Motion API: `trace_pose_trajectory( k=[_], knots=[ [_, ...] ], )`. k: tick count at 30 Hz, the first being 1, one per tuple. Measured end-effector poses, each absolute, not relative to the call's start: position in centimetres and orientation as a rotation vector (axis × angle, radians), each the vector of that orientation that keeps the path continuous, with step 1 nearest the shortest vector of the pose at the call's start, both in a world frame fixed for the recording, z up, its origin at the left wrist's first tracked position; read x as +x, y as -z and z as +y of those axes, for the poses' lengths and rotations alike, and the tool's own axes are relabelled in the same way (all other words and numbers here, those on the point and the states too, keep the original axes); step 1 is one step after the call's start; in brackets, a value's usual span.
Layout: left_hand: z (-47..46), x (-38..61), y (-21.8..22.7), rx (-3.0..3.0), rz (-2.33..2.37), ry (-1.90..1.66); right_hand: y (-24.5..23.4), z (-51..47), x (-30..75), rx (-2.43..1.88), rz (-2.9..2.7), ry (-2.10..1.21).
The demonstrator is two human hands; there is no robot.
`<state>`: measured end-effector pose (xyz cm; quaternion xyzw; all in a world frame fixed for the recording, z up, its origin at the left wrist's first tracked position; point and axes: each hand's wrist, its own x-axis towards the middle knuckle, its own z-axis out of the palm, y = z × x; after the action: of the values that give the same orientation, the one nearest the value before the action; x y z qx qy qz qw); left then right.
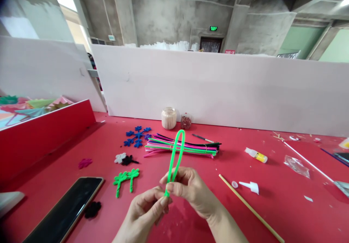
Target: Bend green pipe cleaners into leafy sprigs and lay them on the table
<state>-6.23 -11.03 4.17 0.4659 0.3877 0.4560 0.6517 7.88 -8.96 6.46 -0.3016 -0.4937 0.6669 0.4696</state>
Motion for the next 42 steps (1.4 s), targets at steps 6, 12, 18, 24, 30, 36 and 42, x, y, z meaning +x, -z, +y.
trace_pose_trajectory(
  k=[6, 12, 18, 24, 30, 36, 42],
  knots=[
    [-11.3, -6.3, -4.2, 0.908, 0.888, -1.036, -7.0, -8.9, 7.6, -0.825, -1.252, -1.478],
    [-10.9, -6.5, -4.5, 0.914, 0.983, -1.119, -6.7, -9.2, 6.3, -0.961, -1.22, -1.257],
    [-11.0, -6.6, -5.1, 1.041, 1.023, -1.17, -5.7, -9.2, 4.8, -0.969, -1.061, -1.262],
    [-11.3, -6.3, -4.8, 1.136, 1.055, -1.098, -6.4, -7.8, 5.7, -0.983, -0.975, -1.115],
    [-11.6, -5.8, -4.2, 1.205, 1.016, -1.033, -8.4, -6.6, 7.4, -0.953, -0.934, -0.999],
    [-12.0, -5.7, -4.3, 1.196, 1.004, -1.013, -9.9, -6.1, 8.9, -0.942, -0.943, -0.967],
    [-12.1, -5.6, -4.6, 1.188, 0.991, -1.029, -10.5, -5.9, 9.3, -0.923, -0.902, -0.963]
  ],
)
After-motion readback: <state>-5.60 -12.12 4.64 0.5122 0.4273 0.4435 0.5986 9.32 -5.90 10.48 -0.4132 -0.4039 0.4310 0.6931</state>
